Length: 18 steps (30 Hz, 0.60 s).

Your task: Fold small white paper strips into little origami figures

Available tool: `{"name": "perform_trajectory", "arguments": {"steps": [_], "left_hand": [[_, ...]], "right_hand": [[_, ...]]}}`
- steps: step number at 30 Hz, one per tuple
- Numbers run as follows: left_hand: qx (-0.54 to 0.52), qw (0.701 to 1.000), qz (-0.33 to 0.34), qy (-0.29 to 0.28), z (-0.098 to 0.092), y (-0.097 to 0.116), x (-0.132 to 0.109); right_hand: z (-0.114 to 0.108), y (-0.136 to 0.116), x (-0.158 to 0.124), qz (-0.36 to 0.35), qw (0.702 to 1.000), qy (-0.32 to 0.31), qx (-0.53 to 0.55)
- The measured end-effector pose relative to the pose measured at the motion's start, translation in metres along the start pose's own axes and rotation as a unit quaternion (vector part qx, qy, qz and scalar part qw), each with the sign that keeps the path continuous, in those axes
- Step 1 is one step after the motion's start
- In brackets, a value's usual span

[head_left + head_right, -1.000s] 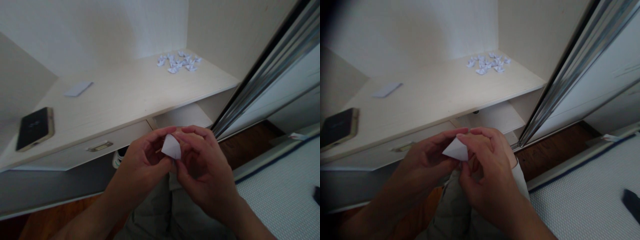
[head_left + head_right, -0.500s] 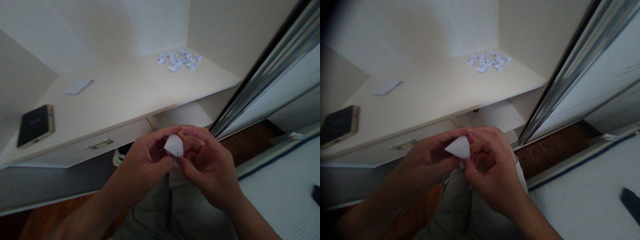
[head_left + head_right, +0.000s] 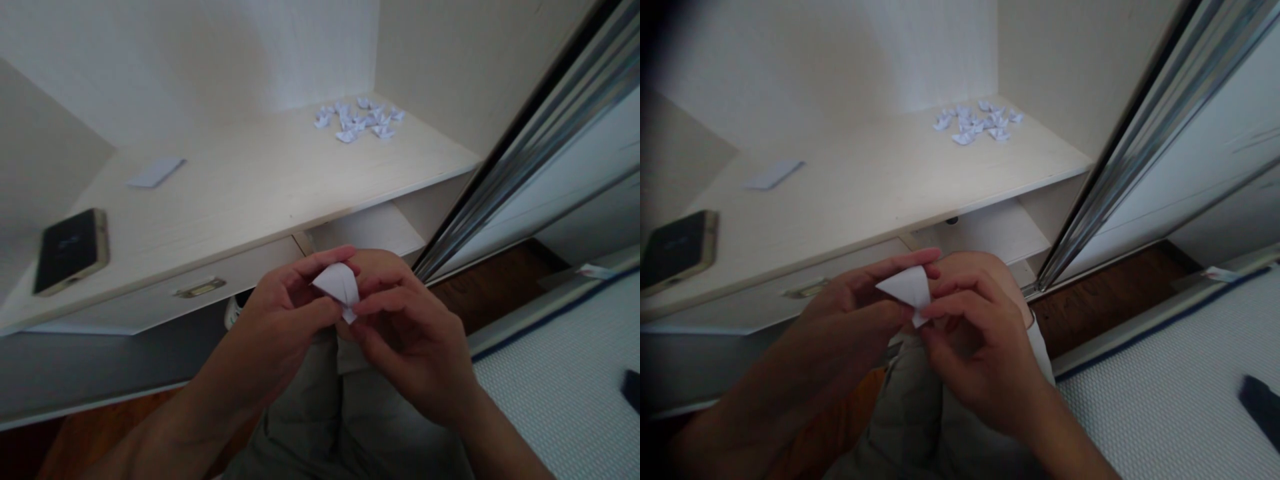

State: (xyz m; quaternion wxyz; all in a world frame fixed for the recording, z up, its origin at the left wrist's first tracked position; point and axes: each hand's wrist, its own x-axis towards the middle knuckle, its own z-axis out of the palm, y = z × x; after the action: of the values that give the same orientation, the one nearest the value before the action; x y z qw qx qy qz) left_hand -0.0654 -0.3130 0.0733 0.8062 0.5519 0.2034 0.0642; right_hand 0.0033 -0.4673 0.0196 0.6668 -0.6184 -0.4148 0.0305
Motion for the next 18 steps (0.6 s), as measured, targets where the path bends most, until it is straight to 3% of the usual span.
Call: {"name": "perform_trajectory", "arguments": {"steps": [11, 18], "left_hand": [[0.021, 0.999, 0.008, 0.039, 0.0, -0.002, -0.005], [0.042, 0.999, 0.023, 0.017, -0.004, -0.009, -0.007]], "right_hand": [[0.008, 0.002, -0.004, -0.114, 0.984, 0.049, -0.131], [0.012, -0.005, -0.007, -0.029, 0.996, 0.065, -0.055]]}}
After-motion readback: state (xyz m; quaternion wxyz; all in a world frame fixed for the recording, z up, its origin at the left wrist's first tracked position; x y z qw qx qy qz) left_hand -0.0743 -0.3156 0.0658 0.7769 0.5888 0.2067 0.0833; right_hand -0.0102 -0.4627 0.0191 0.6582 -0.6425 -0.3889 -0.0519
